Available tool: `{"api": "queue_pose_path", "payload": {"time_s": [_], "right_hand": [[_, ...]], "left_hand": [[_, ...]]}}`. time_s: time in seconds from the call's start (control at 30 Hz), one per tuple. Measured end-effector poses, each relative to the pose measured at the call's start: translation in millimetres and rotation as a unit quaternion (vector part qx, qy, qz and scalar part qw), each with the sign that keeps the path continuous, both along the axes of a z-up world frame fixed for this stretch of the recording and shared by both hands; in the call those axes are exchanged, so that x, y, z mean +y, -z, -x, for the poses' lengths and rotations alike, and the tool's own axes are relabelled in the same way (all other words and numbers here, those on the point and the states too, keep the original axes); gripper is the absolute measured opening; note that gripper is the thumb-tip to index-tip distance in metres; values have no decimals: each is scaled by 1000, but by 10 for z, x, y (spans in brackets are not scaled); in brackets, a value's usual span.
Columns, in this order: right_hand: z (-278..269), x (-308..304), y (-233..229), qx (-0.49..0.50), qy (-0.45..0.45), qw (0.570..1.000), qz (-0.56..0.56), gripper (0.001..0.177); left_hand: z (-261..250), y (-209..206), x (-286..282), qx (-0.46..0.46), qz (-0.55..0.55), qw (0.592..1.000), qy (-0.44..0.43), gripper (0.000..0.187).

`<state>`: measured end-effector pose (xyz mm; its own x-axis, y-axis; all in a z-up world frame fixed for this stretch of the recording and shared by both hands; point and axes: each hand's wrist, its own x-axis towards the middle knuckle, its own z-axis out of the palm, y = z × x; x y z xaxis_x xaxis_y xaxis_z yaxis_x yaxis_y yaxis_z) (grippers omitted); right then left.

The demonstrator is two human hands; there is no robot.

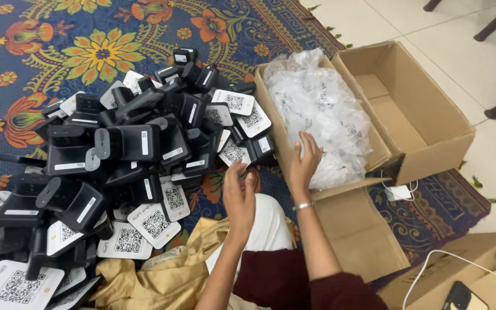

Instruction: The person bags electronic QR code scanners and places them into cardboard boxes.

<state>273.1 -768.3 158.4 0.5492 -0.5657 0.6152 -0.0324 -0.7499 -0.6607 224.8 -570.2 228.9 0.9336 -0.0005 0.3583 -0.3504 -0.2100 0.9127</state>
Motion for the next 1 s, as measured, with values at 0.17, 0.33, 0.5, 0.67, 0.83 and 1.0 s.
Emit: {"api": "queue_pose_path", "payload": {"time_s": [0.17,0.33,0.5,0.67,0.83,1.0], "right_hand": [[583,1096,-509,-92,-196,944,-250,23],[829,1727,-477,-86,-358,705,-606,29],[841,2054,-542,-33,-466,648,-602,37],[831,2238,-451,-11,-486,653,-580,37],[822,2304,-397,39,-519,660,-542,36],[822,2346,-531,11,-356,799,-484,31]], "left_hand": [[-152,319,486,89,37,995,-18,45],[-152,465,1245,283,160,946,-3,64],[107,286,1879,354,222,902,111,77],[227,770,2205,362,135,918,92,60],[352,632,2307,341,109,930,87,53],[361,371,2292,186,259,948,17,25]]}}
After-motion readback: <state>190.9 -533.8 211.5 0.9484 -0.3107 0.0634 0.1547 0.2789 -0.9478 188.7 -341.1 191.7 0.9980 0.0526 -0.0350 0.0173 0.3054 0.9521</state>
